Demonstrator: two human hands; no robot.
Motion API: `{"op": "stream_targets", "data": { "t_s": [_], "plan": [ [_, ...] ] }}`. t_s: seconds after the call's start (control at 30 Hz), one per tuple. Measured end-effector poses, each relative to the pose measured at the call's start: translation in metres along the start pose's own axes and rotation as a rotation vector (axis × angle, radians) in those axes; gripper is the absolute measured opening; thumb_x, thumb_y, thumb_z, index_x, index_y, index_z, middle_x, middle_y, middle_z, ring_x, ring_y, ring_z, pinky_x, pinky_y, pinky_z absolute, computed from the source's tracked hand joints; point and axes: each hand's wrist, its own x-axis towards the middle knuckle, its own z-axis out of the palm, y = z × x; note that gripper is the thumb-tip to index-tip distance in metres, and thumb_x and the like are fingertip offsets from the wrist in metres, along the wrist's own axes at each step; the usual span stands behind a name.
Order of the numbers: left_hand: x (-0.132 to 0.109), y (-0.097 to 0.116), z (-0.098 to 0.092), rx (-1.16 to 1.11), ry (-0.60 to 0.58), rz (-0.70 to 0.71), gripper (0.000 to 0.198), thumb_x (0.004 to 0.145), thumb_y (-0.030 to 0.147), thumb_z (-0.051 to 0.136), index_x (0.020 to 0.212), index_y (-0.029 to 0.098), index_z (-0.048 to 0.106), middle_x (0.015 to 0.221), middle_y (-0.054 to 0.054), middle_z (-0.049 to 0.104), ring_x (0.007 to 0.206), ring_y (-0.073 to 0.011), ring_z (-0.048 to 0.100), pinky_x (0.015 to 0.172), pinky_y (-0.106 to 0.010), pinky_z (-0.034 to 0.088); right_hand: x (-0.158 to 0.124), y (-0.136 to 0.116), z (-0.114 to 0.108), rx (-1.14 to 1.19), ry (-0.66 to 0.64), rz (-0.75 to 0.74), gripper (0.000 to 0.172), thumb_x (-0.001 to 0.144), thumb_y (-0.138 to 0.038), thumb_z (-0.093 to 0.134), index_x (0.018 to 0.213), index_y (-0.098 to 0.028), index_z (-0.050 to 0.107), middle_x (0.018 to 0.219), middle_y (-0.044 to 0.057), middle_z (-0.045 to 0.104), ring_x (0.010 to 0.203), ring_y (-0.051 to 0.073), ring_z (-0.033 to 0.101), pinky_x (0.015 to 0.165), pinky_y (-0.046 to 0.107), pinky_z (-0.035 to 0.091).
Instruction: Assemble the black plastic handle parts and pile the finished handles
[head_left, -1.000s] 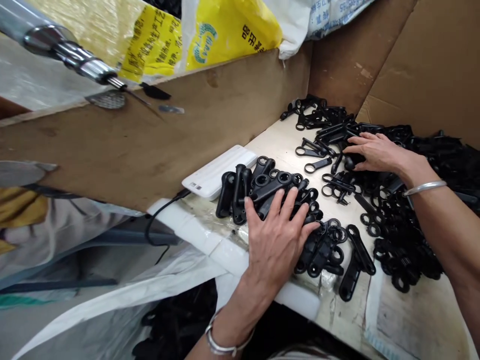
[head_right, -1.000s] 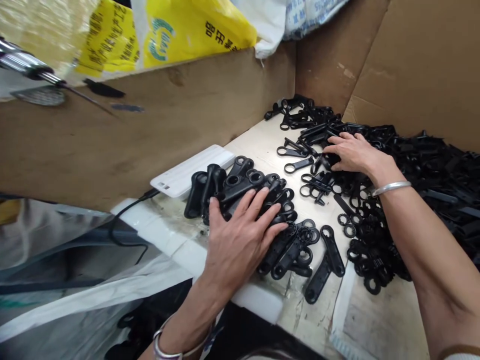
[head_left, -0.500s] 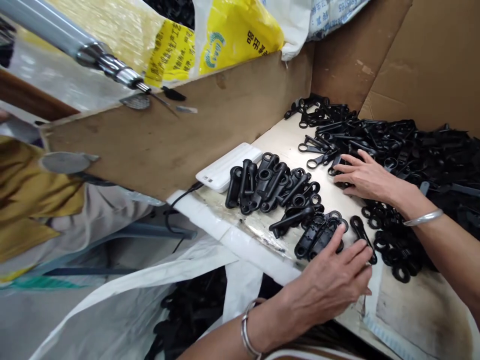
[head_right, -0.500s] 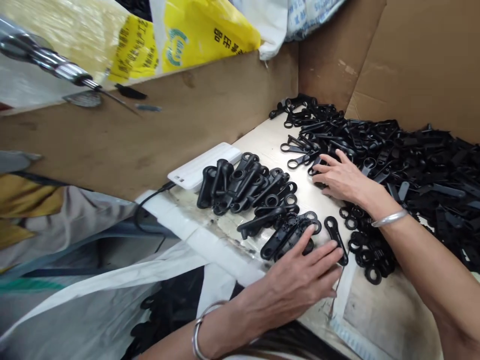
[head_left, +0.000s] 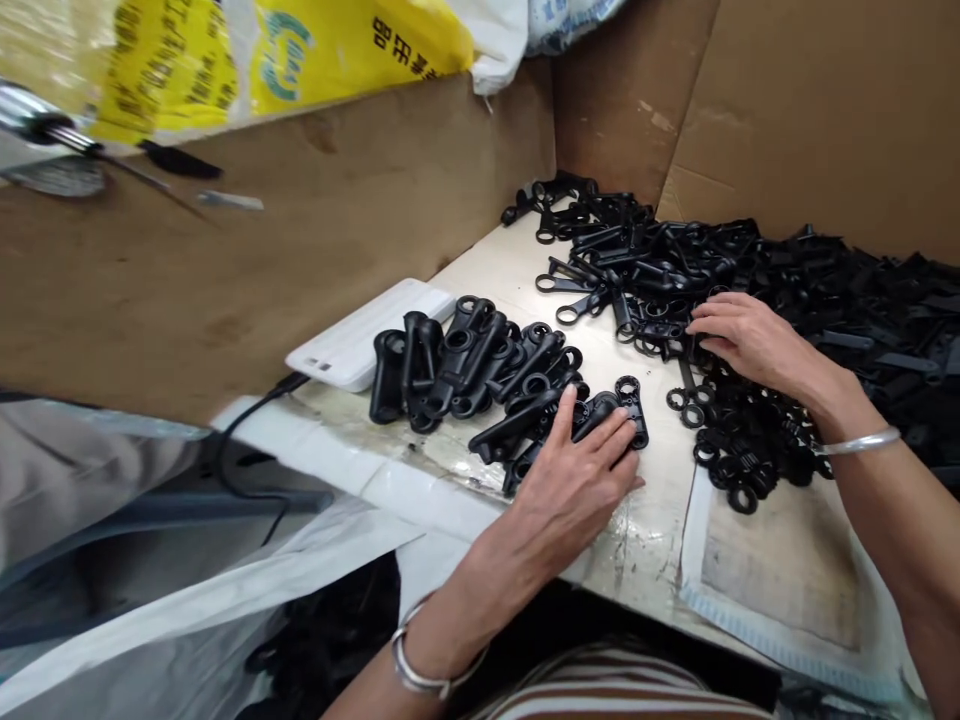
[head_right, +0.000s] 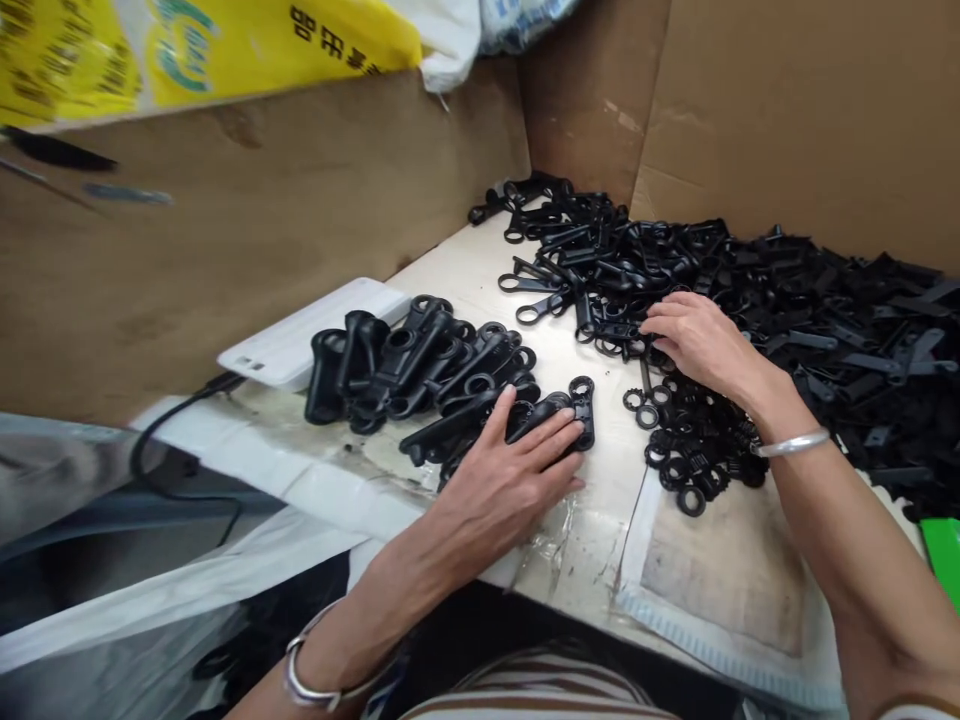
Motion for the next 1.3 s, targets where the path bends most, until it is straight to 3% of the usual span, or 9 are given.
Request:
{"op": "stream_targets", "data": {
  "t_s": [0.17,0.33,0.6,0.8,0.93,1.03,1.13,1.23,1.3],
  "plan": [
    [-0.001,0.002,-0.008,-0.038,0.064,0.013,0.02,0.098,0.018,0.048,0.096,0.016,0.068,0.117,-0.01,0.072,0.123,-0.025,0.06,0.113,-0.072,0.02,-0.025,-0.019,-0.008,-0.016,-0.144,0.288,0.032,0.095,-0.029,0.042,0.104,-0.03,0.072,0.101,0.004,0.075,0.092,0.025,0.067,0.073,0.034,0.048],
    [-0.006,0.006,-0.017,-0.018,0.093,0.009,0.022,0.097,0.012,0.047,0.1,0.015,0.069,0.121,-0.01,0.07,0.127,-0.0248,0.057,0.116,-0.068,0.022,-0.018,-0.045,0.006,-0.055,-0.223,0.392,0.035,0.094,-0.046,0.046,0.094,-0.026,0.075,0.091,0.01,0.076,0.088,0.03,0.071,0.066,0.035,0.049],
    [-0.018,0.008,-0.018,0.014,0.169,-0.014,0.02,0.094,0.008,0.05,0.101,0.013,0.067,0.12,-0.01,0.071,0.126,-0.026,0.058,0.116,-0.065,0.026,-0.007,-0.054,-0.002,-0.106,-0.208,0.481,0.034,0.095,-0.034,0.042,0.098,-0.023,0.075,0.098,0.015,0.075,0.092,0.033,0.071,0.069,0.039,0.051],
    [-0.019,0.016,-0.016,-0.025,0.196,0.011,0.022,0.094,0.005,0.046,0.099,0.01,0.067,0.12,-0.013,0.071,0.127,-0.0277,0.057,0.116,-0.065,0.026,0.026,-0.071,0.008,-0.04,-0.205,0.551,0.035,0.092,-0.038,0.05,0.101,-0.016,0.075,0.103,0.02,0.073,0.1,0.032,0.069,0.078,0.036,0.051],
    [-0.022,0.021,-0.017,-0.061,0.225,0.054,0.022,0.092,0.003,0.047,0.097,0.01,0.067,0.119,-0.013,0.071,0.129,-0.0269,0.055,0.117,-0.059,0.029,0.032,-0.059,0.007,-0.024,-0.209,0.609,0.033,0.087,-0.029,0.05,0.102,-0.016,0.075,0.102,0.02,0.073,0.097,0.033,0.069,0.075,0.037,0.05],
    [-0.023,0.021,-0.017,-0.068,0.252,0.06,0.023,0.091,0.001,0.046,0.097,0.009,0.066,0.119,-0.013,0.071,0.128,-0.0281,0.056,0.116,-0.057,0.034,0.017,-0.032,-0.007,0.038,-0.119,0.692,0.033,0.082,-0.03,0.049,0.099,-0.022,0.077,0.099,0.014,0.074,0.093,0.031,0.069,0.072,0.035,0.048],
    [-0.02,0.022,-0.017,-0.071,0.309,0.074,0.023,0.09,-0.001,0.046,0.096,0.009,0.066,0.116,-0.013,0.072,0.123,-0.0293,0.06,0.111,-0.055,0.043,-0.01,-0.009,-0.025,0.193,0.003,0.732,0.029,0.075,-0.028,0.05,0.082,-0.02,0.077,0.076,0.007,0.072,0.075,0.023,0.066,0.062,0.028,0.043],
    [-0.015,0.027,-0.018,-0.112,0.384,0.081,0.02,0.091,0.002,0.048,0.095,0.011,0.066,0.108,-0.013,0.075,0.113,-0.0268,0.067,0.1,-0.046,0.055,-0.043,-0.002,-0.037,0.373,0.073,0.757,0.024,0.071,-0.028,0.05,0.063,-0.016,0.07,0.05,0.001,0.057,0.054,0.015,0.054,0.052,0.025,0.035],
    [-0.011,0.033,-0.018,-0.154,0.426,0.071,0.017,0.091,0.005,0.051,0.098,0.011,0.065,0.105,-0.013,0.075,0.107,-0.0246,0.07,0.091,-0.038,0.06,-0.063,-0.006,-0.043,0.489,0.099,0.751,0.023,0.071,-0.029,0.052,0.06,-0.016,0.067,0.046,-0.002,0.051,0.049,0.012,0.047,0.049,0.024,0.032]
  ]
}}
